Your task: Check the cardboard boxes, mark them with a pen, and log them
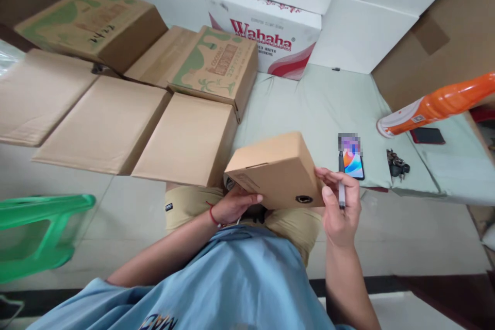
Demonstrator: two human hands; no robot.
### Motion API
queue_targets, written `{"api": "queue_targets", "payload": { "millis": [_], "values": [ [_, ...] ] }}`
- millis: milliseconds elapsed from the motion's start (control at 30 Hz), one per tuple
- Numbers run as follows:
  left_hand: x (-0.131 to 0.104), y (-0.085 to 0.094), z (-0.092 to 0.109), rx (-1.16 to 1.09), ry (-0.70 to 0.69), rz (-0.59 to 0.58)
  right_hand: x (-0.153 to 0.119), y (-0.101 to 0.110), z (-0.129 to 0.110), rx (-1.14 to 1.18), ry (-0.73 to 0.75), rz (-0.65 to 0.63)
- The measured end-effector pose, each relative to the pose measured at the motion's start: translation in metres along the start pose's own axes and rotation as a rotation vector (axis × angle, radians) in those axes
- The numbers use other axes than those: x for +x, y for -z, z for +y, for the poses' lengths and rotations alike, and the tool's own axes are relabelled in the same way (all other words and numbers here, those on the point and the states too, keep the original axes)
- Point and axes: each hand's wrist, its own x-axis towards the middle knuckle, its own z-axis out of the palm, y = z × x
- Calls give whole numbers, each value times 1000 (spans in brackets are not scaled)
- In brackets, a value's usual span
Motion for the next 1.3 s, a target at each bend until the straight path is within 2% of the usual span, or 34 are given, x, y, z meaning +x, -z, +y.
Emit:
{"api": "queue_targets", "payload": {
  "millis": [133,267,467,567,633,767,900,1000,1100,1300],
  "values": [
    [-1,14,-10,-131,129,-79,-6,3,-24,-49,12,-44],
    [4,16,-8,-205,189,-105,-10,10,-34,-5,59,-97],
    [14,6,-3,-192,251,-84,-10,21,-34,-37,156,-242],
    [14,-4,7,-181,205,-25,-8,23,-32,-74,164,-313],
    [11,-11,18,-170,143,15,-7,23,-31,-38,140,-316],
    [0,-20,41,-110,38,80,-6,23,-26,24,104,-266],
    [-14,-18,51,9,-78,190,-6,27,-18,5,54,-230],
    [-22,-15,52,51,-143,216,-6,27,-11,-45,21,-122],
    [-27,-14,54,83,-153,185,-3,23,-8,-96,-2,-17],
    [-30,-18,59,307,-184,198,10,11,-9,-141,14,204]
  ]
}}
